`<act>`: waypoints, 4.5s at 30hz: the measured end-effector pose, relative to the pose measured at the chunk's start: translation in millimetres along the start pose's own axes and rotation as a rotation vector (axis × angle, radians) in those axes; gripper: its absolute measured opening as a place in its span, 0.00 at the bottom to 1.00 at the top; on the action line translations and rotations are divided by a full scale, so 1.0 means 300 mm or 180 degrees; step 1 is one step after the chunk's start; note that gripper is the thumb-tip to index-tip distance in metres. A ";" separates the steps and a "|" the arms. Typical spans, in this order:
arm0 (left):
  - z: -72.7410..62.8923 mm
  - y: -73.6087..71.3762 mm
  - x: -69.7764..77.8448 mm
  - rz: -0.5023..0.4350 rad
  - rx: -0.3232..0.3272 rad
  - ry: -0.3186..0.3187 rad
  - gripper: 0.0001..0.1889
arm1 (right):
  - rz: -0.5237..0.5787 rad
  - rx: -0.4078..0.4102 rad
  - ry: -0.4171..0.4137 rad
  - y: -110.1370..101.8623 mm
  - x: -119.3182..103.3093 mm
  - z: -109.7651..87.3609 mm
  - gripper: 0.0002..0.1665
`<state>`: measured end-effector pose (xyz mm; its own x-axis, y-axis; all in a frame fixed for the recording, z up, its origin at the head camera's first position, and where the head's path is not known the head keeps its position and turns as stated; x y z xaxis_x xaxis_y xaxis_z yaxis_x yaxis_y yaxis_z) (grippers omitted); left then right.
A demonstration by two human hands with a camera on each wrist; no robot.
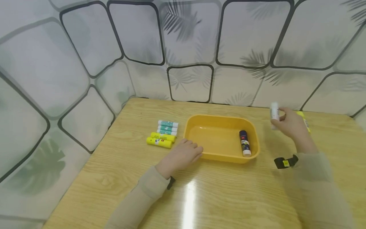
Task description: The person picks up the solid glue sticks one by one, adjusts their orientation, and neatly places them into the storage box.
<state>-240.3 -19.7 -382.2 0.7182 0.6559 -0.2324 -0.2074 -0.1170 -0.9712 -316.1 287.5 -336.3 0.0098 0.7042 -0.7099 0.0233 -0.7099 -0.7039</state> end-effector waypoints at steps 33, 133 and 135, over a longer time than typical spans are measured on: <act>0.002 0.005 0.000 0.0007 0.0021 0.0023 0.10 | -0.0059 -0.0222 -0.0464 0.190 -0.201 -0.103 0.36; -0.001 0.001 0.004 -0.0008 -0.0036 0.0009 0.11 | -0.1342 -0.0639 -0.0581 0.441 -0.183 -0.090 0.21; -0.001 0.002 0.004 -0.0015 -0.0048 -0.0003 0.11 | -0.1326 -0.0632 -0.0587 0.441 -0.184 -0.090 0.21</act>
<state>-239.4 -19.3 -382.9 0.7184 0.6573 -0.2277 -0.1939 -0.1252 -0.9730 -286.6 155.1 -389.7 -0.2174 0.9015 -0.3741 0.1778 -0.3403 -0.9233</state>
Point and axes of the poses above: each hand's wrist, its own z-axis towards the middle knuckle, its own y-axis out of the palm, x = y × z, the point moved 7 cm from there along z, towards the middle knuckle, and after that the axes turned 12 degrees about z, right-handed, at the moved point
